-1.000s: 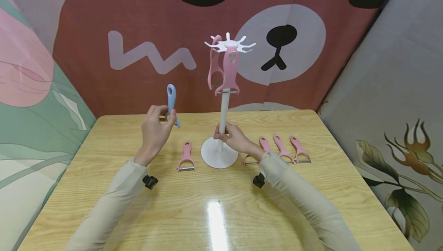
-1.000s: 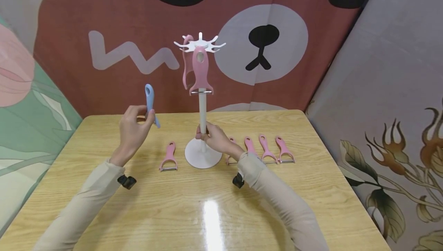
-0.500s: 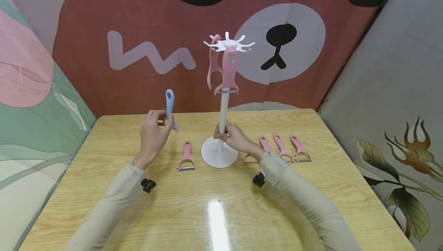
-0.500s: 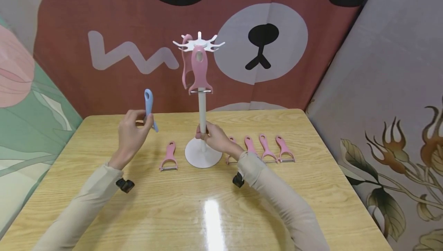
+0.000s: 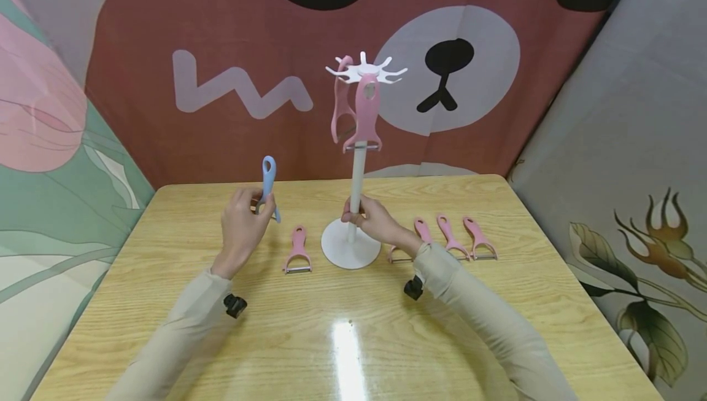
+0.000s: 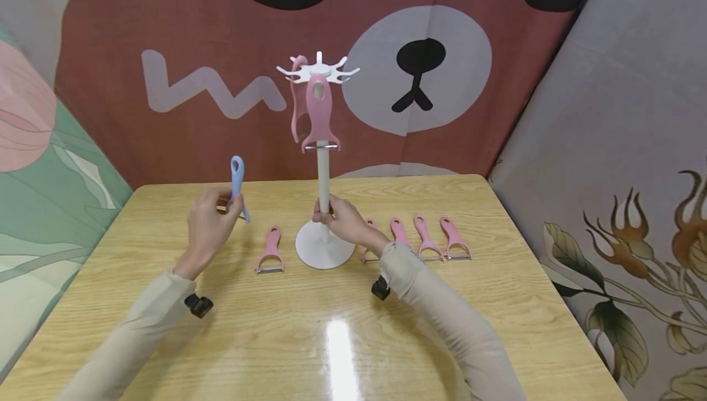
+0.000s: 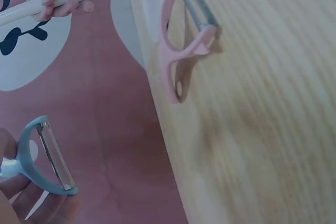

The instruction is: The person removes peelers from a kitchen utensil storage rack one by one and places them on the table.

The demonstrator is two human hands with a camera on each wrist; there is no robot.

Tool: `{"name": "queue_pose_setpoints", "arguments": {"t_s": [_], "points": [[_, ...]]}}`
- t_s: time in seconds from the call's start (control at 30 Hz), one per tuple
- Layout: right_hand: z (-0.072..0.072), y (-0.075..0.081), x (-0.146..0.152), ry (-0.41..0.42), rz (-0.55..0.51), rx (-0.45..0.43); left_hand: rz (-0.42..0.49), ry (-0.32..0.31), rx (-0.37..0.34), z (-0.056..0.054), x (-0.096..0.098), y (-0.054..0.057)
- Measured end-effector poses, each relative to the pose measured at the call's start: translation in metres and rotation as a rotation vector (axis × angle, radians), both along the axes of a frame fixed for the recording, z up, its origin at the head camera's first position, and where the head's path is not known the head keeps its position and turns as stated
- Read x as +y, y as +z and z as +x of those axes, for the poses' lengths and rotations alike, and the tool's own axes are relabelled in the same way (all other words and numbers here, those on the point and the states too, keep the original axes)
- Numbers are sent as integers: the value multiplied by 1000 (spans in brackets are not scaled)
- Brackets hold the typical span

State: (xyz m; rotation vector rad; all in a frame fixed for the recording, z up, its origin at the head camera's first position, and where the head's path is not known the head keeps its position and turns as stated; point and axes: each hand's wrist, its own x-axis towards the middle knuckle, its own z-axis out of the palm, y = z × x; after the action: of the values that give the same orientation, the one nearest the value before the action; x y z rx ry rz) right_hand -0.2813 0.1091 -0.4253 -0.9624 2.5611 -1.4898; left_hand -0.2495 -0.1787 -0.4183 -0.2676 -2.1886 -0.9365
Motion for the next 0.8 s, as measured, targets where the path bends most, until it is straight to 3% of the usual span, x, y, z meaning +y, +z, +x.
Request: {"name": "queue_pose_setpoints", "arguments": {"t_s": [0.37, 0.57, 0.8], "points": [[0, 0, 0, -1, 0, -13, -44, 40, -91, 5, -6, -13], [0, -1, 0, -3, 3, -4, -73, 83, -181, 8, -8, -15], [1, 0, 0, -6, 10, -4, -117, 89, -215, 10, -10, -17]]}}
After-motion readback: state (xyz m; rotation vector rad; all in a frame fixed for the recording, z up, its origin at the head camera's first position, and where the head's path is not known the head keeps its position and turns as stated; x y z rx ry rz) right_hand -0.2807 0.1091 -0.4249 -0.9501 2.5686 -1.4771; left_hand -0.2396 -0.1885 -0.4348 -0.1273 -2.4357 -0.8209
